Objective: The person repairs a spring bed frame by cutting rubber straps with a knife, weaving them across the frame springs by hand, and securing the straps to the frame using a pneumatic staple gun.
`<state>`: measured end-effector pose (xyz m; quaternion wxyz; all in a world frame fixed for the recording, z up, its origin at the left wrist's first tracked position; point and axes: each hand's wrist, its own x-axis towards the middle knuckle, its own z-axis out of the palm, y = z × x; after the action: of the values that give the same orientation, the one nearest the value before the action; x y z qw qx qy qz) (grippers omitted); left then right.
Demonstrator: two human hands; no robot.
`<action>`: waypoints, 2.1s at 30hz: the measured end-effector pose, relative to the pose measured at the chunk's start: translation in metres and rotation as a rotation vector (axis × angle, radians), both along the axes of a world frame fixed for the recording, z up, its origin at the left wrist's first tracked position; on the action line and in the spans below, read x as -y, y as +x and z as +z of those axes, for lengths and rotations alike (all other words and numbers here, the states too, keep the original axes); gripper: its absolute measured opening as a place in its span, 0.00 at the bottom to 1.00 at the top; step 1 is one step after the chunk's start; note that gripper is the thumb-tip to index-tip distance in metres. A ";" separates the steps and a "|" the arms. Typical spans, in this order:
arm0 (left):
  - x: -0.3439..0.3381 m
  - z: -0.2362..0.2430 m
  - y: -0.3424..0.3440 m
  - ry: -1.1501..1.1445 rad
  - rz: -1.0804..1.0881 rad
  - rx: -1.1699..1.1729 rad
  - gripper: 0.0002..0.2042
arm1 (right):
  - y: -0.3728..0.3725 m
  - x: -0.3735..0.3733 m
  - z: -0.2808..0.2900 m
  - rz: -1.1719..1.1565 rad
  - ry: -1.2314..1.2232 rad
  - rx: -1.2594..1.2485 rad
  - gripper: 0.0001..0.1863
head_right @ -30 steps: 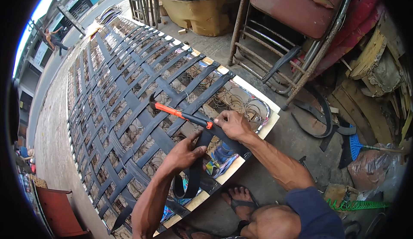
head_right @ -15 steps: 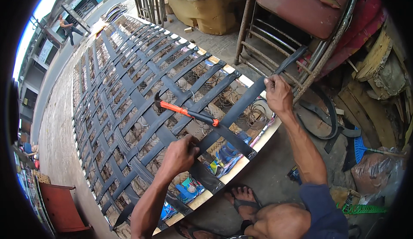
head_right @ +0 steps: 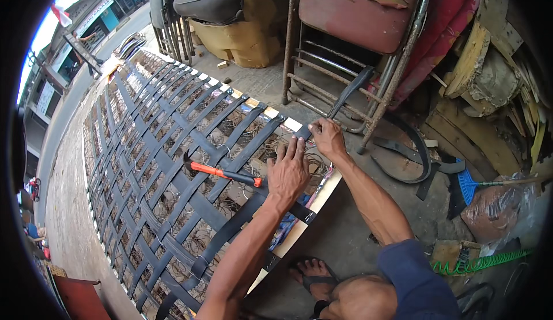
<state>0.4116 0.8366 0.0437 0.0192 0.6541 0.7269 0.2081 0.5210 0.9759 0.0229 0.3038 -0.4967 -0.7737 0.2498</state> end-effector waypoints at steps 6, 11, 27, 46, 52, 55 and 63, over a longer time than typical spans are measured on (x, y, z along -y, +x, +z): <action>0.004 -0.010 -0.010 0.054 0.060 -0.024 0.26 | 0.134 0.128 0.031 0.005 0.076 0.210 0.09; -0.001 0.003 0.001 0.109 0.070 0.017 0.25 | 0.311 0.248 -0.084 -0.208 -0.311 0.916 0.30; -0.014 -0.004 -0.002 0.140 0.091 -0.028 0.24 | 0.145 0.069 0.128 -0.091 -0.376 0.231 0.22; -0.015 -0.004 0.001 0.138 0.150 0.057 0.24 | 0.010 -0.022 0.118 0.178 -0.269 0.519 0.24; -0.013 0.000 -0.003 0.216 0.152 0.048 0.24 | 0.005 -0.013 0.118 0.223 -0.181 0.535 0.23; -0.010 -0.009 0.003 0.177 0.130 0.055 0.23 | 0.013 -0.023 0.109 0.191 -0.332 0.546 0.25; -0.014 -0.003 -0.001 0.237 0.154 -0.003 0.24 | 0.007 -0.017 0.138 0.207 -0.307 0.598 0.24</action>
<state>0.4108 0.8508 0.0409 -0.0750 0.5945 0.7453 0.2924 0.5279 0.9933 0.1613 -0.0413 -0.5068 -0.8280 0.2363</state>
